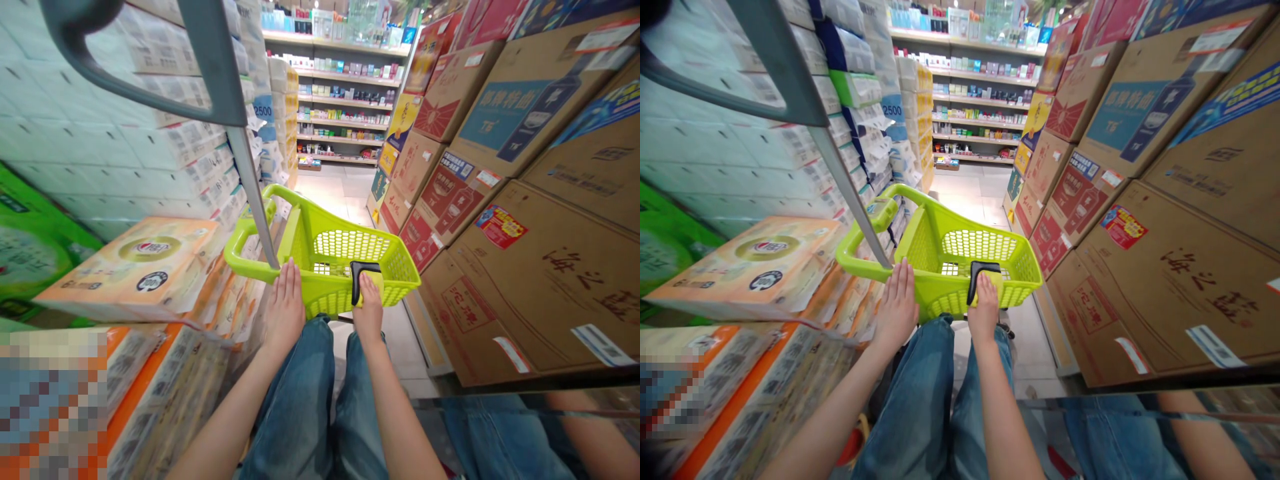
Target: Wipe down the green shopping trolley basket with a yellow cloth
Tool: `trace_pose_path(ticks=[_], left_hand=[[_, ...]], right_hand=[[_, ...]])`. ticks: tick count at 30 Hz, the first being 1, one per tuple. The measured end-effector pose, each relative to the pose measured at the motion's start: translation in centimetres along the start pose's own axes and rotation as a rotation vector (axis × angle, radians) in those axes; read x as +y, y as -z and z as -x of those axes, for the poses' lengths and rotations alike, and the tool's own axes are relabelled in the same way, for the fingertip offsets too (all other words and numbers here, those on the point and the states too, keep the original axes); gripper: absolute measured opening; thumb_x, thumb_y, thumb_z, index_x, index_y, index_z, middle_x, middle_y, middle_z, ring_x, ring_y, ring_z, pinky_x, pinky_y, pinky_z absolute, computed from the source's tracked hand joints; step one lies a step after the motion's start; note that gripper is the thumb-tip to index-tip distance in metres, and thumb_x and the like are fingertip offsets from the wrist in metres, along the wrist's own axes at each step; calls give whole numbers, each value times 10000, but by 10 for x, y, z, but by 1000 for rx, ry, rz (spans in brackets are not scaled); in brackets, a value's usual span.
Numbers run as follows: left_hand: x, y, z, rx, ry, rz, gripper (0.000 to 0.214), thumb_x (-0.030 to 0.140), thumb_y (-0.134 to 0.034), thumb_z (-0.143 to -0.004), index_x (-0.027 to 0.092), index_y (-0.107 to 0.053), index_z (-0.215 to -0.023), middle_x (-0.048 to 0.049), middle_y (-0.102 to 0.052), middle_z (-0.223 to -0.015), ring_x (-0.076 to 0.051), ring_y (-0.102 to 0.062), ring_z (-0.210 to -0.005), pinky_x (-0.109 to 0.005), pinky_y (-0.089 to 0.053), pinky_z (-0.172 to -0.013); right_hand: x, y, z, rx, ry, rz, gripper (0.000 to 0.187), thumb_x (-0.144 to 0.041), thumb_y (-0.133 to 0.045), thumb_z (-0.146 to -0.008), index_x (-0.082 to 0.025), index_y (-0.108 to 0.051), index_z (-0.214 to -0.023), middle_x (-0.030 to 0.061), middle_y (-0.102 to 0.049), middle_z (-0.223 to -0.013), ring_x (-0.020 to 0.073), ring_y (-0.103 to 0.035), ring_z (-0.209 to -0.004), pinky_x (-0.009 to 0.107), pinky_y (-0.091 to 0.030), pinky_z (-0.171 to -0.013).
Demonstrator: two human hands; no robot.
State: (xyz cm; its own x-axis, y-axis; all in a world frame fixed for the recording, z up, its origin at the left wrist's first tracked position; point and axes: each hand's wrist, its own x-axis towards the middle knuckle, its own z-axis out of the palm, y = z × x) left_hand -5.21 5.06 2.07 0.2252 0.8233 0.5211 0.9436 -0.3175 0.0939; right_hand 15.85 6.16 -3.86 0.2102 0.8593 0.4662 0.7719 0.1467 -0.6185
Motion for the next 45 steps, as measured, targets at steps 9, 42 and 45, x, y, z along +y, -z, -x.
trace_pose_path(ticks=[9, 42, 45], left_hand=[[-4, -3, 2, 40, -4, -7, 762, 63, -363, -856, 98, -63, -1556, -142, -184, -1620, -234, -125, -1507, -438, -261, -1203], [1, 0, 0, -13, 1, -27, 809, 57, -429, -810, 42, -87, -1543, -165, -121, -1626, -273, -76, -1512, -462, -240, -1203], [1, 0, 0, -13, 7, -27, 811, 52, -423, -804, 37, -88, -1542, -164, -113, -1627, -279, -77, -1511, -466, -230, -1207]], right_hand=[[-120, -32, -6, -197, 255, -244, 882, 29, -441, -582, -132, -440, -1450, 96, -451, -1504, 192, -387, -1418, 389, -292, -1212], [0, -2, 5, -56, 200, -30, 880, 41, -395, -620, -170, -404, -1474, 76, -462, -1498, 203, -365, -1429, 465, -289, -1203], [22, 4, 6, -6, 145, 15, 857, 33, -401, -626, -161, -424, -1460, 87, -478, -1485, 215, -377, -1422, 490, -296, -1195]])
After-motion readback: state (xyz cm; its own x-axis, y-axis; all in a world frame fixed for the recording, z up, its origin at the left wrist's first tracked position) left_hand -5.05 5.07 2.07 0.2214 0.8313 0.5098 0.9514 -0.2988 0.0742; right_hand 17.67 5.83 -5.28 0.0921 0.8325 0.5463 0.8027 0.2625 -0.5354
